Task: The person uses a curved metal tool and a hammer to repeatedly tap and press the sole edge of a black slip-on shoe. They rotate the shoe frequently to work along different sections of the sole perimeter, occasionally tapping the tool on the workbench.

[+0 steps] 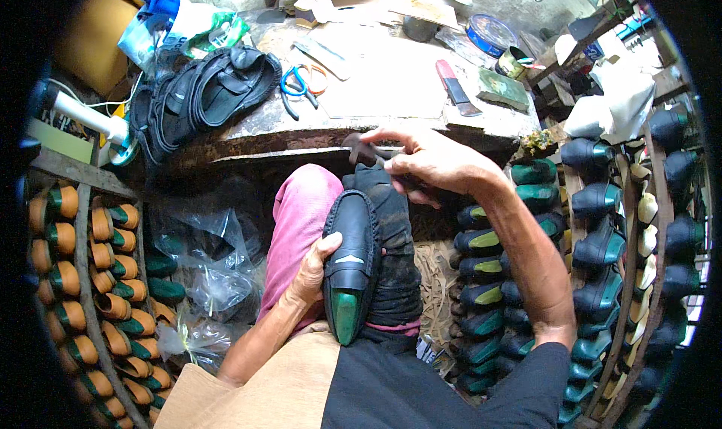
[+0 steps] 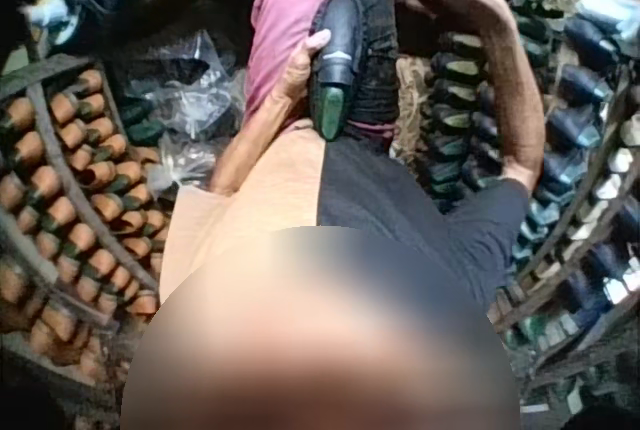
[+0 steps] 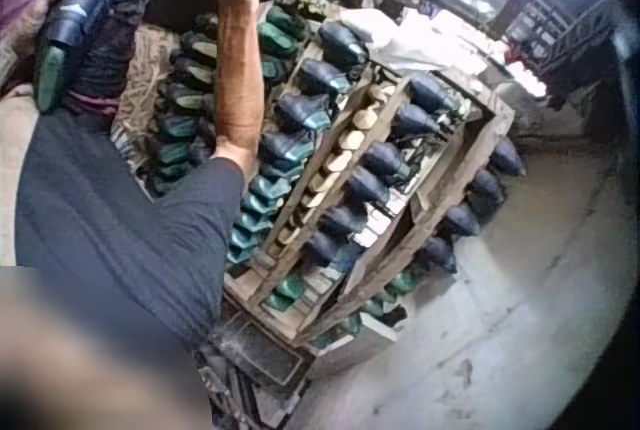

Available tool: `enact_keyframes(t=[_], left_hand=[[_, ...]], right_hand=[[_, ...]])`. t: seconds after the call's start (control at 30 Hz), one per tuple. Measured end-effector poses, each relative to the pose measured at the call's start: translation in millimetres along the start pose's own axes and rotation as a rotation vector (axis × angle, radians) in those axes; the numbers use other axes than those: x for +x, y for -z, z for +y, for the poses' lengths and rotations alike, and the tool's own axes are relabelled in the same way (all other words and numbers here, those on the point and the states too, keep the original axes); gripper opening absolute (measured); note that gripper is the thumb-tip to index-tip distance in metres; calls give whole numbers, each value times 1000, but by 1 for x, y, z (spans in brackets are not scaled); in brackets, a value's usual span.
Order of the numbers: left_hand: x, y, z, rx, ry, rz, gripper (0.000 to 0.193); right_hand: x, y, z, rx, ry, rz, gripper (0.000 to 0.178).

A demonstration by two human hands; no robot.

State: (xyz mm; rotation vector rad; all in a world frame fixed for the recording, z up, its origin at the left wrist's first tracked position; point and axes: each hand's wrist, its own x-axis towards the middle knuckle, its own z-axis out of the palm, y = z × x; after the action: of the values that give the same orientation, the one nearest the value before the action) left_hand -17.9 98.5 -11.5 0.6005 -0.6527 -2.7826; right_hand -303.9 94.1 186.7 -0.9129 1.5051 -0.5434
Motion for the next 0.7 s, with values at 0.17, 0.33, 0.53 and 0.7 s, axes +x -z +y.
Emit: enact_keyframes(t=[0.17,0.33,0.53,0.7], left_hand=[[-4,-3,6,-101,20,-5,83],[-15,-2,35,-198,-93,-17,63],[-48,28,47,-239,-269,-170,81],[-24,33,28,-53,-76,299,60]], right_hand=[[0,4,-10,-144,-33,-176,64],[-17,-46,84,-357,345,200,59],[-49,-156,196,-158,-35,441,29],[-56,-173,224,-2,-92,531,23]])
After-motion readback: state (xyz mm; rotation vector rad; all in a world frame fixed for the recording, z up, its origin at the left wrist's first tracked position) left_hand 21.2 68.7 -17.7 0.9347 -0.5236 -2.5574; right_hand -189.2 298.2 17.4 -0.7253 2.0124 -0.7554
